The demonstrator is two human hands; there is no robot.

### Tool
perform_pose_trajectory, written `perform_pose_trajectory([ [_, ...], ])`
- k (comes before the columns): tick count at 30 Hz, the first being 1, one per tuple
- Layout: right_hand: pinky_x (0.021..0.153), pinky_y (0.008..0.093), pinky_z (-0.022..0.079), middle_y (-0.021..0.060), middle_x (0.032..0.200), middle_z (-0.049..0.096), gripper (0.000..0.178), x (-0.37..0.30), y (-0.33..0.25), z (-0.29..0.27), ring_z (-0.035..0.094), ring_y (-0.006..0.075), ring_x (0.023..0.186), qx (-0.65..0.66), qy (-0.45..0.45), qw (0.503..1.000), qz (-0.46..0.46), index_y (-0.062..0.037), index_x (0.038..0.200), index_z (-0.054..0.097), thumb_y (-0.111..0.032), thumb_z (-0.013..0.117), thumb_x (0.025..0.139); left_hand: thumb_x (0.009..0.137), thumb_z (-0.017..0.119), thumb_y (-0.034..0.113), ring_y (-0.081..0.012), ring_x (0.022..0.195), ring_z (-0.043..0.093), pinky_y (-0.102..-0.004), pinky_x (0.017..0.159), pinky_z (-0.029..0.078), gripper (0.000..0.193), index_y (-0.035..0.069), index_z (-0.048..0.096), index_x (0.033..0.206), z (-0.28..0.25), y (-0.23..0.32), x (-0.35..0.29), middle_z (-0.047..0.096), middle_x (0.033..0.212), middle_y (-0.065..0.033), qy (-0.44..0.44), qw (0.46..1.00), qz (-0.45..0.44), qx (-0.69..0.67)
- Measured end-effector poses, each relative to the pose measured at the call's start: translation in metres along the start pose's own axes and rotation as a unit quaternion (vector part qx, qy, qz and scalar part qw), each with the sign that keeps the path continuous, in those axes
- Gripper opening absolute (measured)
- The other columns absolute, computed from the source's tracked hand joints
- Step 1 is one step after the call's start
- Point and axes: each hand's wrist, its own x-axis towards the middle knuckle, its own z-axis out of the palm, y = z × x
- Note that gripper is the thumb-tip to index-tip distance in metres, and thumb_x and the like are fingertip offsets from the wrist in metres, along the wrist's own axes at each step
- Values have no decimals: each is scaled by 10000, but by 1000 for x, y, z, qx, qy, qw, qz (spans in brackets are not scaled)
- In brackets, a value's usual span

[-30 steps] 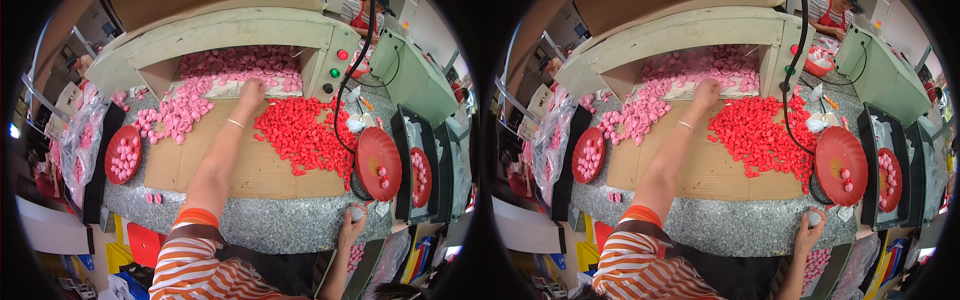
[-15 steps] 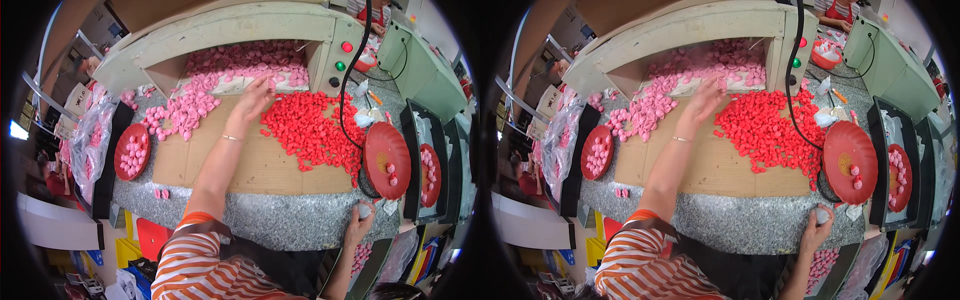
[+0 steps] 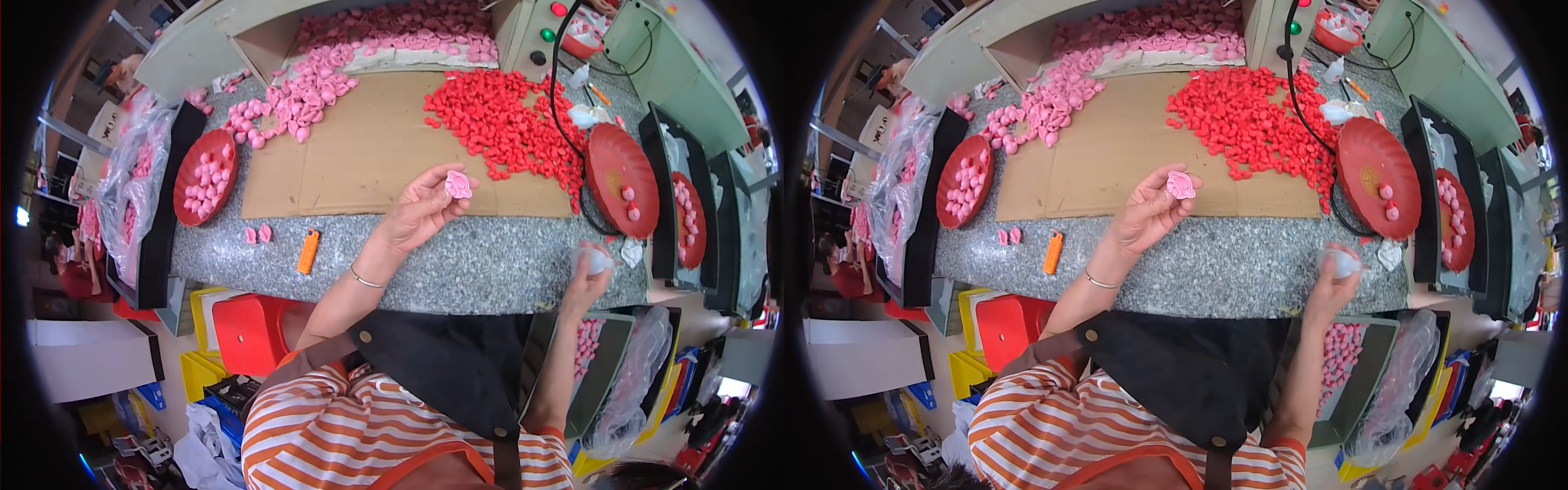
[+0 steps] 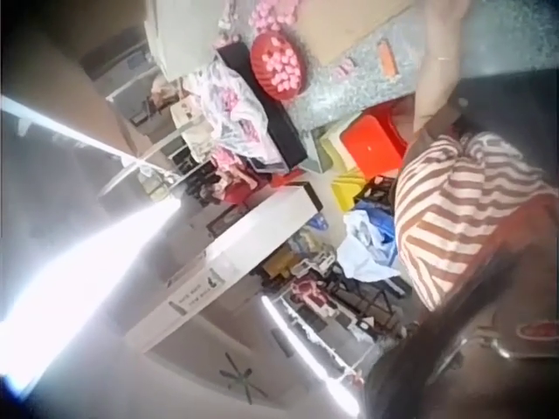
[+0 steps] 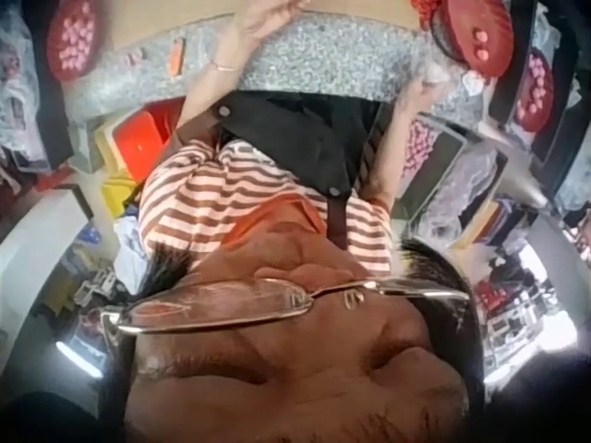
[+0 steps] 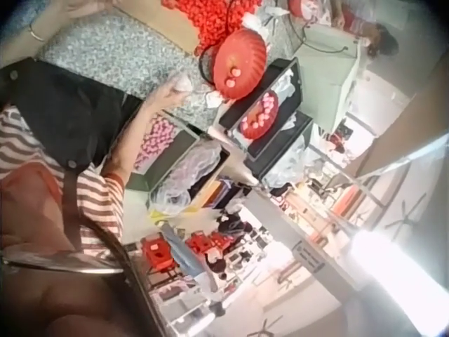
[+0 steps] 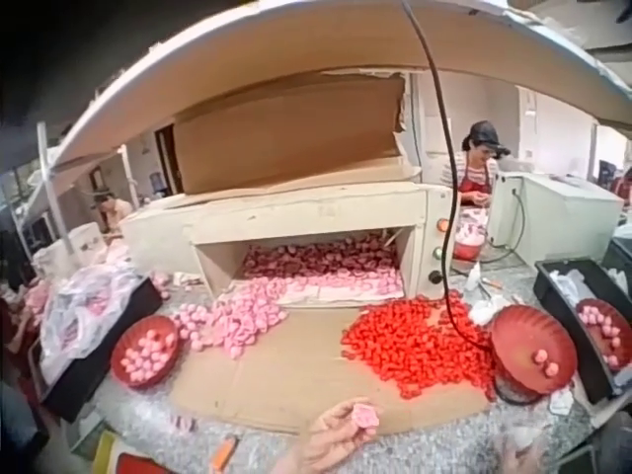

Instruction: Assembling small pink plastic toy flowers by applying glue to parts.

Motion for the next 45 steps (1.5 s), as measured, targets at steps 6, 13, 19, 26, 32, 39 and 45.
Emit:
perform_pose_trajectory([
  [6,691,327,523,137,1049,532,415,-53,-91,43,587,231,884,249,-248,924,149,-15,1257,333,-151,494,899,886,521,37,-207,983,598,-285,848,514,330,50,478,1213,18,-28,-29,518,1204,-200,47,998,-43,-9],
  [13,661,293,515,137,1143,483,568,-64,-107,54,589,215,890,199,-329,915,122,-1,1358,254,-158,524,883,899,502,40,-219,991,603,-292,853,517,285,37,503,1184,14,-30,-51,527,1208,-168,68,995,-46,48],
  [19,640,295,489,97,1037,513,549,-63,-105,48,581,206,911,251,-285,914,145,6,1346,286,-179,532,892,893,517,54,-234,1007,599,-294,858,518,283,42,508,1175,10,-30,-50,489,1244,-214,57,997,-47,-13],
  [26,922,352,393,90,1084,483,343,-40,-65,26,533,236,1038,166,-142,974,60,-40,1192,361,-67,520,890,896,514,56,-268,1041,581,-302,877,511,240,35,520,1135,8,-24,-45,481,1247,-224,35,999,-28,-4],
  [32,916,314,392,126,1163,474,322,-2,2,-7,491,202,1078,-23,-121,992,40,-21,1124,382,9,540,846,879,529,11,-245,1032,584,-300,879,503,201,47,542,1076,2,-11,-27,540,1192,-147,35,998,-44,34],
  [39,854,304,407,116,1072,542,280,-61,-24,18,515,197,988,-225,46,972,-40,21,1045,515,0,630,791,837,584,-3,-233,1086,548,-289,903,467,368,46,492,1190,-8,-8,-12,552,1129,-107,68,996,-47,35],
  [45,768,326,459,157,927,608,228,10,-34,126,591,296,859,-228,-143,934,-235,9,984,593,18,613,757,828,587,-14,-203,1049,558,-273,884,466,421,35,469,1229,-14,-14,-12,542,1115,-85,100,992,-54,47],
])
